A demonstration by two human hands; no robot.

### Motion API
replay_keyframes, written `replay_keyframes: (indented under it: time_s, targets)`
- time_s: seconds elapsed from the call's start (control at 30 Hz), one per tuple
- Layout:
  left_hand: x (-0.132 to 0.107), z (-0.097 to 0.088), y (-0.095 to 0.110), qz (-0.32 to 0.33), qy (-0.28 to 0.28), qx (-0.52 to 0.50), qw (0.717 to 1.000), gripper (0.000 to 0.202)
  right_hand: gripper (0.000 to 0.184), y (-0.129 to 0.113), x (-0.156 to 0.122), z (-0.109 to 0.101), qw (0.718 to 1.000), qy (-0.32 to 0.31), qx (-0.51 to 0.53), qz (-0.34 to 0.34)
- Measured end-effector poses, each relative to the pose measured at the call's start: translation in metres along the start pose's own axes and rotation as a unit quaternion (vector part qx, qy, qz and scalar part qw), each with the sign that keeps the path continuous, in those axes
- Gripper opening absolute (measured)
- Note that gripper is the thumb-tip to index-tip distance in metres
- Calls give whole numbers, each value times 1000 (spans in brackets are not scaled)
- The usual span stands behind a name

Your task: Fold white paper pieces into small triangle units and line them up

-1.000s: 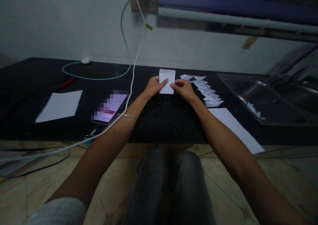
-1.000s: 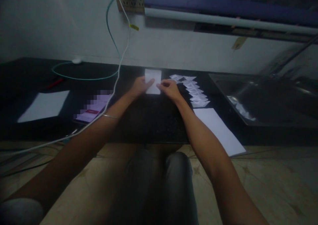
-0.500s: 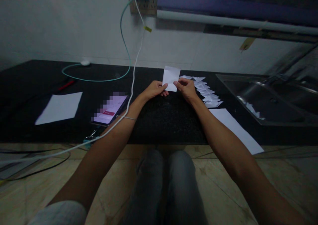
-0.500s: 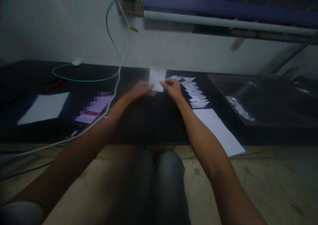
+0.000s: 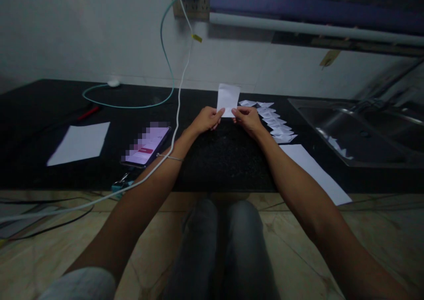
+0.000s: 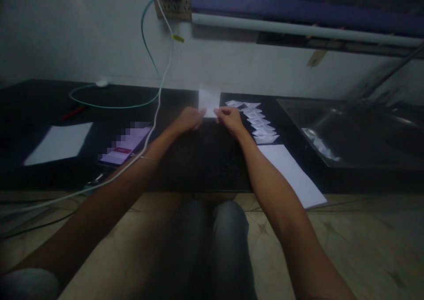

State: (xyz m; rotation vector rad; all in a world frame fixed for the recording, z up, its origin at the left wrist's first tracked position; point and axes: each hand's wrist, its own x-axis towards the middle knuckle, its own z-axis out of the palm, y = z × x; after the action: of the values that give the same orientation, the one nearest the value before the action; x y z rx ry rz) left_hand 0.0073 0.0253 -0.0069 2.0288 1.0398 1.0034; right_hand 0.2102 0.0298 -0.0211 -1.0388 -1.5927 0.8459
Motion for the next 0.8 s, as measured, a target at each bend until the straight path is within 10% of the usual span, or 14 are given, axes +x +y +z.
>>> replay_keyframes:
  time_s: [0.8]
  targets:
    - [0, -7, -4, -45, 1, -67, 997, 58, 46, -7, -5, -7, 991, -127, -35, 4]
